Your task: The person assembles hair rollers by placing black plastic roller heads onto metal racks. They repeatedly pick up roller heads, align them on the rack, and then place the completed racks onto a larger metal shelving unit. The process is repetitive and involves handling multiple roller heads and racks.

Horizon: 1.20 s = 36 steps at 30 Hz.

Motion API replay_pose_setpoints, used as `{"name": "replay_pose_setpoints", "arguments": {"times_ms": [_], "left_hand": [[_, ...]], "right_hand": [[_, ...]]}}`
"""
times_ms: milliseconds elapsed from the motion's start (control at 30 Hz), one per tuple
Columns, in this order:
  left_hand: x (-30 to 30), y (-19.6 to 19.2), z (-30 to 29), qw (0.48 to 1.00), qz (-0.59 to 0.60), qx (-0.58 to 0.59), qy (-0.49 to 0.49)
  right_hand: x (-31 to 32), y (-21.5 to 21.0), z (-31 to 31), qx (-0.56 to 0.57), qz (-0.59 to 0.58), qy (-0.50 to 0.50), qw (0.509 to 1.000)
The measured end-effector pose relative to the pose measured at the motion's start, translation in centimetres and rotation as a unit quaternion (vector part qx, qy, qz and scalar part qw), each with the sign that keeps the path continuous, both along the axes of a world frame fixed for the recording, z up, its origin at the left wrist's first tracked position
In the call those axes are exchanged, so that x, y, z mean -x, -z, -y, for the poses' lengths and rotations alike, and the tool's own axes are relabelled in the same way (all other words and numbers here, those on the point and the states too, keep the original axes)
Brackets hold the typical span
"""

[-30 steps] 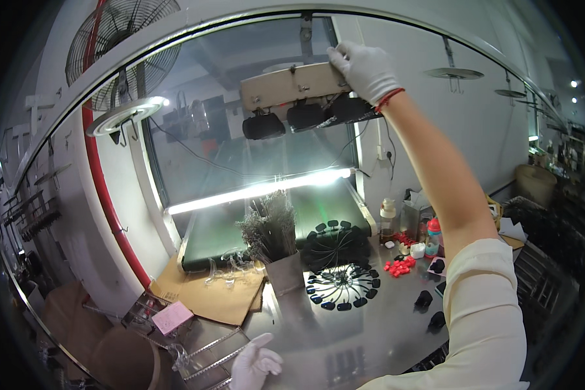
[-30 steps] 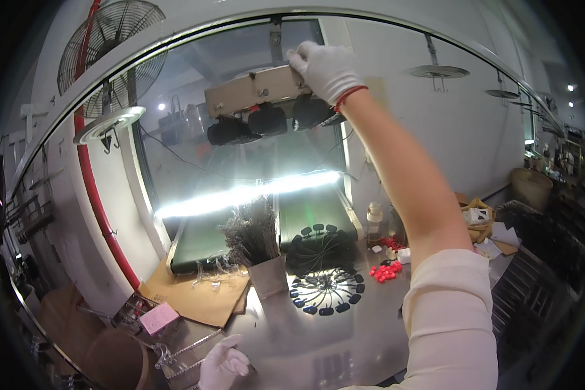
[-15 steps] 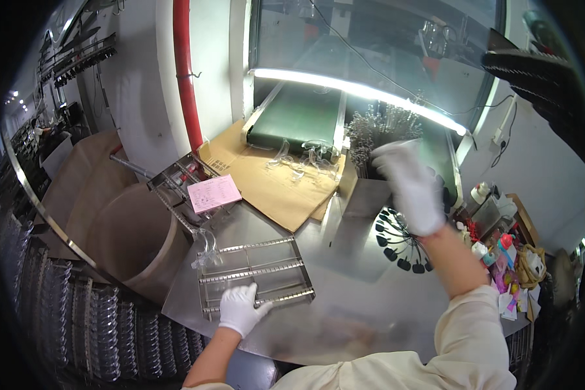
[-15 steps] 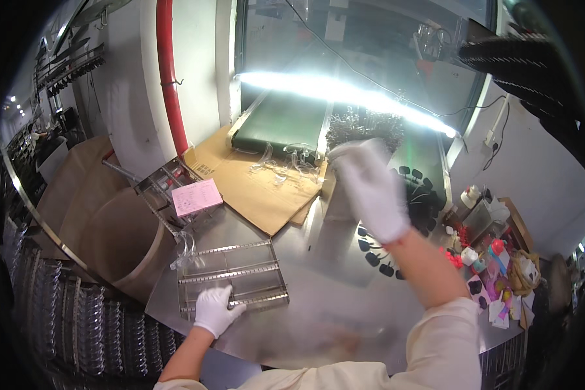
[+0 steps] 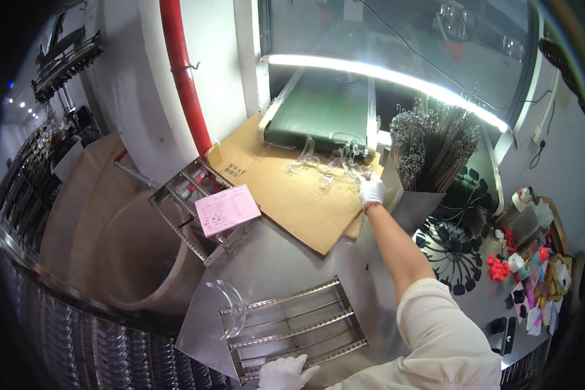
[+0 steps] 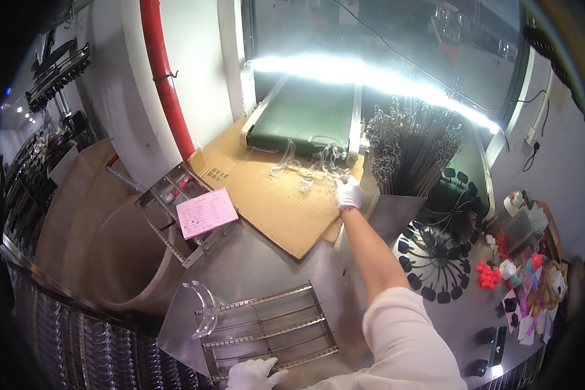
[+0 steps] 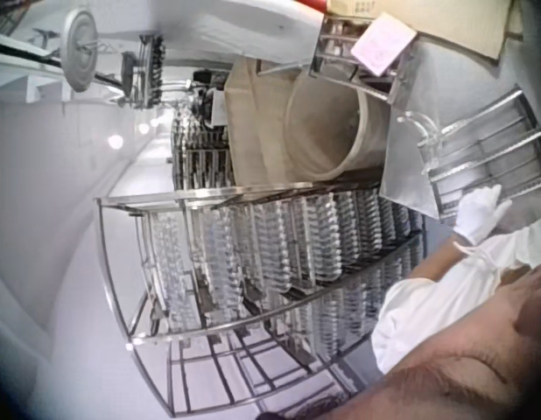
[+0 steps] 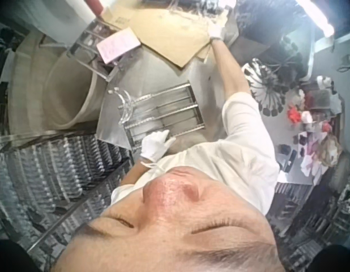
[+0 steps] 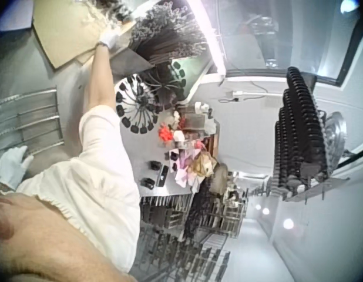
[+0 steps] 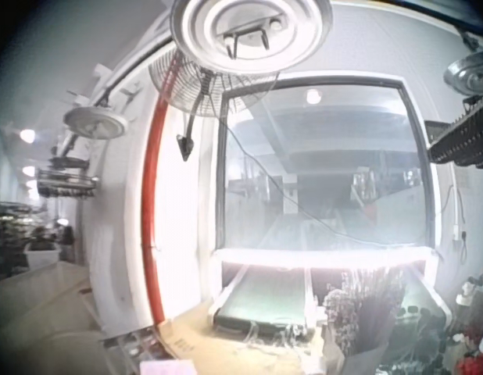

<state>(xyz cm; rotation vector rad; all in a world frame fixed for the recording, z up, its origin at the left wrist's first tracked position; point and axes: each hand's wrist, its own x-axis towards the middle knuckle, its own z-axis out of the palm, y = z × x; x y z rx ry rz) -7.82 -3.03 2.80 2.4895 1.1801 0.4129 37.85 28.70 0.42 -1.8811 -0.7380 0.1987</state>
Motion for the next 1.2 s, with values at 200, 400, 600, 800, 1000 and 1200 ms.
{"name": "replay_pose_setpoints", "arguments": {"times_ms": [200,400,600,800,1000,1200], "left_hand": [[1.3,-2.5,-3.5,0.983,0.13,0.129,0.024],[-0.4,-11.9,-9.2,0.938,0.344,-0.014,-0.04],[-5.3,-21.3,-13.7,0.899,0.431,-0.076,0.015],[-7.9,-26.5,-13.7,0.894,0.384,-0.178,0.147],[-8.2,-27.1,-12.7,0.845,0.514,0.063,0.135],[-6.9,-27.3,-12.7,0.797,0.588,0.029,0.135]], "right_hand": [[11.3,-12.3,13.7,-0.166,-0.225,-0.213,0.936],[15.9,-19.0,22.8,-0.434,0.227,-0.303,0.818],[16.6,-24.1,27.7,-0.389,0.408,-0.288,0.775],[17.7,-28.0,31.2,-0.349,0.503,-0.309,0.728],[18.2,-30.9,32.9,-0.353,0.561,-0.226,0.714],[17.1,-31.3,30.6,-0.268,-0.164,-0.444,0.839]]}}
